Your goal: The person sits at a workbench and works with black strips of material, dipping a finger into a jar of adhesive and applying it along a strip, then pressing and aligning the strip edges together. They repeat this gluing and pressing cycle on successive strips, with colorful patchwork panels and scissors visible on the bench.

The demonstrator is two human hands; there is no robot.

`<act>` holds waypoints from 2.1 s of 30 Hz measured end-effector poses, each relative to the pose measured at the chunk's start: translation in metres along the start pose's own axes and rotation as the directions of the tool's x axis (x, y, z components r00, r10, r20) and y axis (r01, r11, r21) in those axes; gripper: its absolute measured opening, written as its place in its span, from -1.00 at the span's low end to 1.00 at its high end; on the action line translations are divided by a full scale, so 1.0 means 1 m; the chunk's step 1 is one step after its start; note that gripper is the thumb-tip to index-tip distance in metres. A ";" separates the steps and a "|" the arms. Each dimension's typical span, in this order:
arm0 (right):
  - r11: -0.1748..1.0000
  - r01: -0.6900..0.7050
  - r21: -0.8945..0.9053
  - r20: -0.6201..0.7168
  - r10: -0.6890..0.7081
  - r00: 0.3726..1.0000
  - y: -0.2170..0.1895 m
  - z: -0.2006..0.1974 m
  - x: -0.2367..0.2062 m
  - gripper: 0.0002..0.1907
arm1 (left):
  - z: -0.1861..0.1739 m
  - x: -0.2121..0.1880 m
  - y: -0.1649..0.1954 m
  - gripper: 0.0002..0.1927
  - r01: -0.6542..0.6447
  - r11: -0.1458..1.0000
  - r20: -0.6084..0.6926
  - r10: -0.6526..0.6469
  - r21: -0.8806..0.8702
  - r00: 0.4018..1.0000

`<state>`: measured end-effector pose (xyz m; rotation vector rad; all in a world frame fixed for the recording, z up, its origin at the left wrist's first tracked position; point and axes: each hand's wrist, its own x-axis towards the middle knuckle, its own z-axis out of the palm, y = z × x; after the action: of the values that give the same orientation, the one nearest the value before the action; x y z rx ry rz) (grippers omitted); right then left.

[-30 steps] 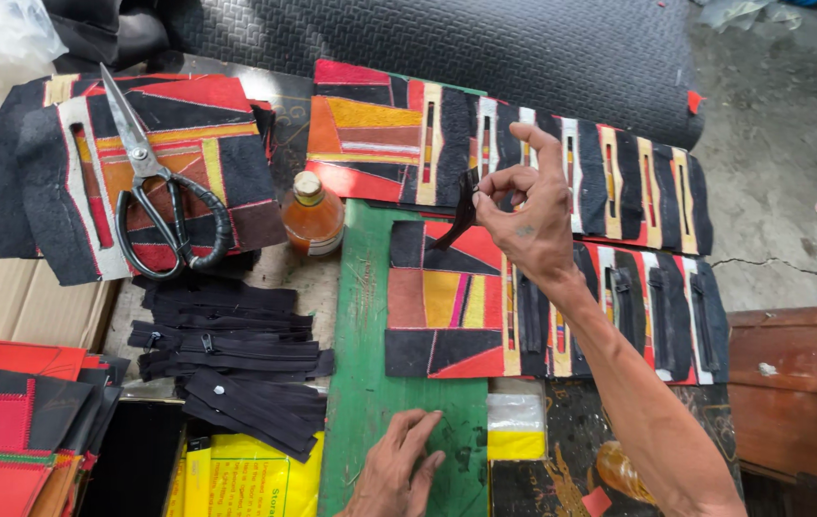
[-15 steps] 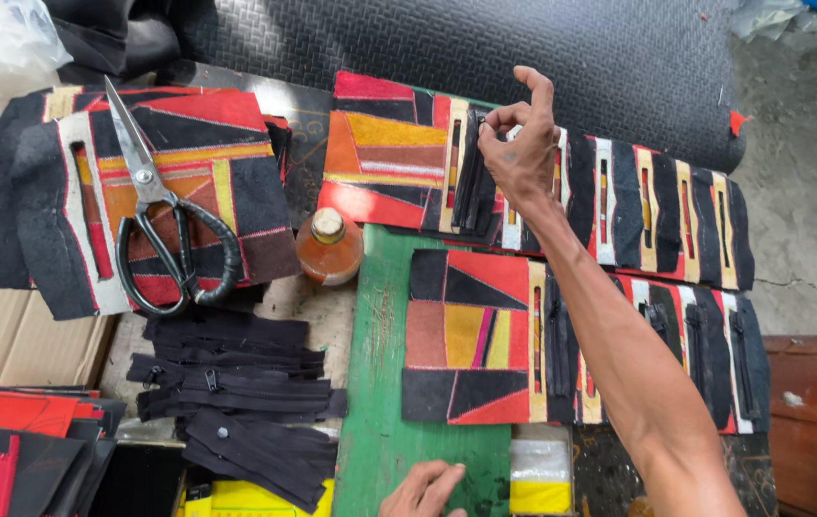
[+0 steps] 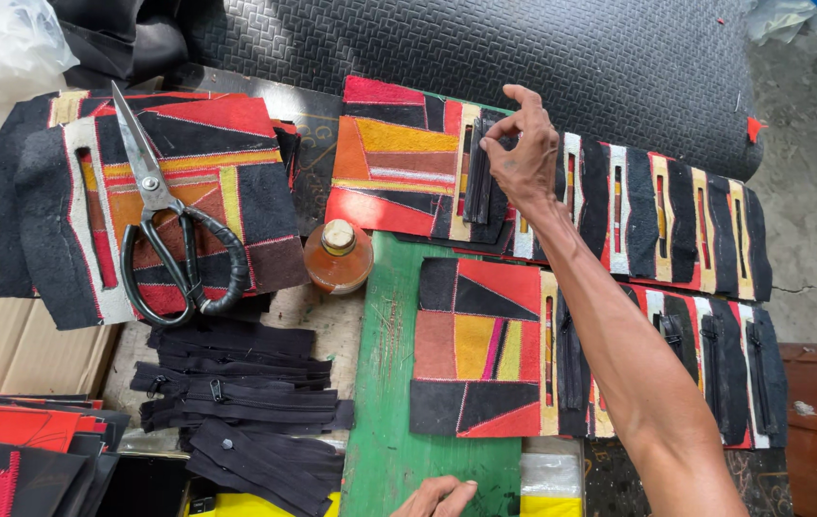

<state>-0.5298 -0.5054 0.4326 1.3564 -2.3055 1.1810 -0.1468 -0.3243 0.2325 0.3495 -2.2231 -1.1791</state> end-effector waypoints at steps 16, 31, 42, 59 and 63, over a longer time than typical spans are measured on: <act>0.998 -0.057 -0.006 0.108 0.058 0.992 -0.022 -0.062 -0.017 -0.53 | -0.050 0.023 0.013 -0.49 -0.034 0.982 0.183 0.069 -0.184 0.981; 0.795 -0.420 0.438 0.134 0.404 0.905 -0.144 -0.087 -0.294 -0.45 | -0.134 0.068 0.069 -0.41 -0.100 0.974 -0.029 0.096 -0.205 0.995; 0.691 -0.611 0.387 0.231 0.569 0.789 -0.173 -0.132 -0.436 -0.53 | -0.259 0.080 -0.008 -0.81 -0.104 0.933 0.350 -0.025 0.346 0.936; 0.633 -0.650 0.420 0.138 0.664 0.735 -0.185 -0.161 -0.468 -0.50 | -0.227 0.089 0.042 -0.86 0.150 0.982 0.230 -0.119 -0.119 0.966; 0.634 -0.542 0.552 0.089 0.601 0.794 -0.186 -0.167 -0.453 -0.36 | -0.157 0.074 0.062 -0.75 0.656 0.529 0.625 -0.271 -0.539 0.732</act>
<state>-0.1632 -0.1426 0.3957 0.6078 -2.4959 2.2037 -0.1067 -0.4289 0.3792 0.3688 -1.7858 -2.6126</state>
